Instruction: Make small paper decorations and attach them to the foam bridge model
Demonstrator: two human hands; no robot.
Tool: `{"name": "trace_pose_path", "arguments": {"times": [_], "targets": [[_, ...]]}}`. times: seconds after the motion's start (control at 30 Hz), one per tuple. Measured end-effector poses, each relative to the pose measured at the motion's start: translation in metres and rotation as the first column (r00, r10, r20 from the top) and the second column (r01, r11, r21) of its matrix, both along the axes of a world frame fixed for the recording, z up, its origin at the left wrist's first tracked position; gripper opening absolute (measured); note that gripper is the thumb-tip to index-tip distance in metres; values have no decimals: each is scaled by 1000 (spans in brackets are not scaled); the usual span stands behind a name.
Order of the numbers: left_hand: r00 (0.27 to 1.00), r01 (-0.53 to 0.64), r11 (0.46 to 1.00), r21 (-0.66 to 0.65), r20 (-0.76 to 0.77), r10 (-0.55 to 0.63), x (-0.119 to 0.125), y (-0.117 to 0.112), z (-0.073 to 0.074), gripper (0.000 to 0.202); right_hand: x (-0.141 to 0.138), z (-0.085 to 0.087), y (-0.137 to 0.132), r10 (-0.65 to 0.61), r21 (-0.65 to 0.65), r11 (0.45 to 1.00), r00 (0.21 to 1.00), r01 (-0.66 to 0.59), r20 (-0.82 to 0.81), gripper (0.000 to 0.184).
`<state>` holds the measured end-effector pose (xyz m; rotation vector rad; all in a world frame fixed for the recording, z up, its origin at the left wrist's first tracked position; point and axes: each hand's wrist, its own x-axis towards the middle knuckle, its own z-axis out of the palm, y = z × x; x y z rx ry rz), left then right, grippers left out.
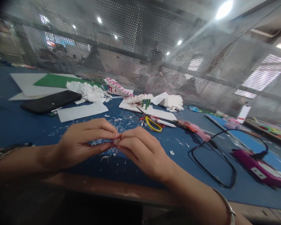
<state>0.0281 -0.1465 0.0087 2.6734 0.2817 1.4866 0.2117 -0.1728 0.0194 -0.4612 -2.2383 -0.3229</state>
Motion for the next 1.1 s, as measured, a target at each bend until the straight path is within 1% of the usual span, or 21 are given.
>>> {"name": "trace_pose_path", "arguments": {"times": [0.1,0.23,0.47,0.57,0.67,0.77,0.87,0.93,0.97,1.0,1.03,1.07,1.1], "targets": [[1000,-8,1000,21,-14,9,-1,0,1,9,0,0,-1,7,-2,1000,1000,-7,-15,17],[1000,21,1000,7,-24,-20,-1,2,1,10,-1,0,-3,-4,-26,1000,1000,3,-31,16],[1000,16,996,89,-16,-15,0,5,1,10,-4,2,-3,6,-28,1000,999,-7,-47,14],[999,7,995,100,-35,-3,-1,5,3,9,-3,3,-3,17,-5,1000,999,-17,-50,16],[1000,3,994,111,-15,-2,-2,5,3,9,-2,1,-3,2,38,999,999,-1,-40,17],[1000,-13,994,107,-17,15,-2,5,3,8,-5,-1,-7,-15,63,998,1000,16,-10,14],[999,-42,995,94,-17,44,-3,7,4,8,-6,7,-7,-14,68,998,998,10,56,9],[999,-32,994,100,-13,34,-3,8,4,9,4,20,-1,-88,124,989,995,81,54,8],[1000,-21,994,110,-16,23,-4,9,3,10,15,29,5,-181,163,971,983,175,21,8],[1000,-10,992,123,-21,12,-4,10,3,10,30,39,12,-324,176,929,945,327,-42,6],[1000,-4,991,135,-29,8,-4,11,3,11,49,48,21,-490,133,861,870,492,-44,2],[999,-5,989,145,-37,11,-5,12,3,12,70,56,30,-626,48,779,779,625,33,8],[999,-12,988,154,-47,20,-6,13,3,12,94,61,39,-743,-46,656,655,754,135,13]]}}
